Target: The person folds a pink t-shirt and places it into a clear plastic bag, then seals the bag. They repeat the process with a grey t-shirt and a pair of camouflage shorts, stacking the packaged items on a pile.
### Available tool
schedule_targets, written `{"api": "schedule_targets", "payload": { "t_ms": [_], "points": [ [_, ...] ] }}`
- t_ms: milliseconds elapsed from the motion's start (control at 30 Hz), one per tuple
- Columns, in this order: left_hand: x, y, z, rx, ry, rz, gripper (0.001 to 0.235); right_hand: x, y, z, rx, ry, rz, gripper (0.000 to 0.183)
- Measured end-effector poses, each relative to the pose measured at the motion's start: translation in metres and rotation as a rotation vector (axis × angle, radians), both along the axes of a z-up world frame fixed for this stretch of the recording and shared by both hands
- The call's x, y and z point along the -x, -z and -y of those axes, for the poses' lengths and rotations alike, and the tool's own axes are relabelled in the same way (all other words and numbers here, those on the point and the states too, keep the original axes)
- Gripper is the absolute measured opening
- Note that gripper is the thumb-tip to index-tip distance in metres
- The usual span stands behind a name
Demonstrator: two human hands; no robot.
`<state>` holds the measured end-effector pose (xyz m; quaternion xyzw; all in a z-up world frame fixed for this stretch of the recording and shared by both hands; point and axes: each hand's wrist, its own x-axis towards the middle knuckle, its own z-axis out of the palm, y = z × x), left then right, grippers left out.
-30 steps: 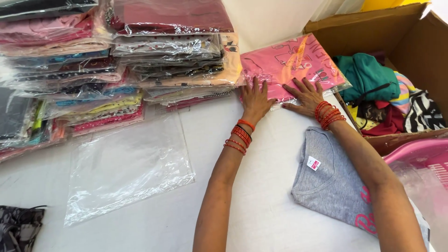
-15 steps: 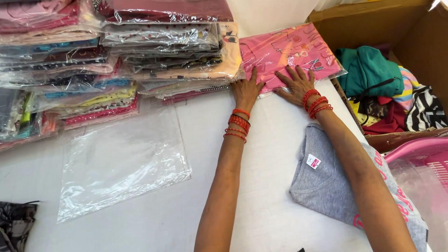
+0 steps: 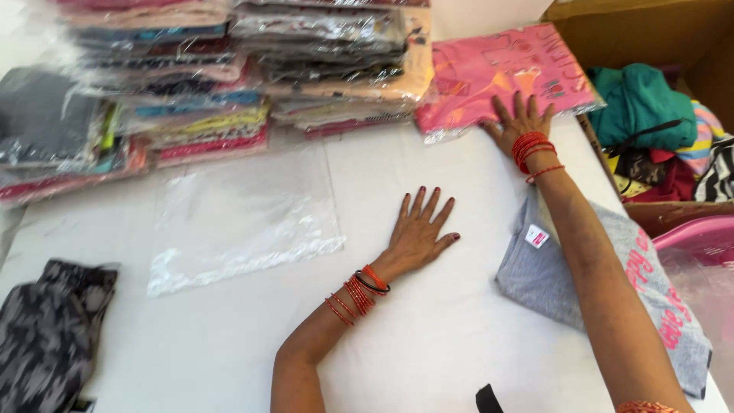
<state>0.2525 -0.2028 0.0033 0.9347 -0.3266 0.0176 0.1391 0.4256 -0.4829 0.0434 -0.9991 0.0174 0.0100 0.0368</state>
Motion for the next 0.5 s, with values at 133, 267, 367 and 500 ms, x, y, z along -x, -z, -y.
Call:
{"api": "schedule_targets", "payload": {
  "t_ms": [133, 267, 367, 500],
  "points": [
    [0.039, 0.013, -0.018, 0.054, 0.038, 0.036, 0.071, -0.015, 0.047, 0.014, 0.038, 0.055, 0.036, 0.078],
    [0.044, 0.016, -0.067, 0.168, -0.020, -0.112, 0.059, 0.027, 0.012, 0.024, -0.018, -0.079, -0.170, 0.084],
    [0.031, 0.016, -0.121, 0.219, -0.240, 0.057, 0.041, 0.077, -0.001, 0.043, -0.062, -0.226, -0.200, 0.073],
    [0.034, -0.006, -0.175, 0.012, -0.514, 0.296, 0.054, 0.155, -0.034, 0.060, -0.071, -0.343, -0.019, 0.072]
  ]
}}
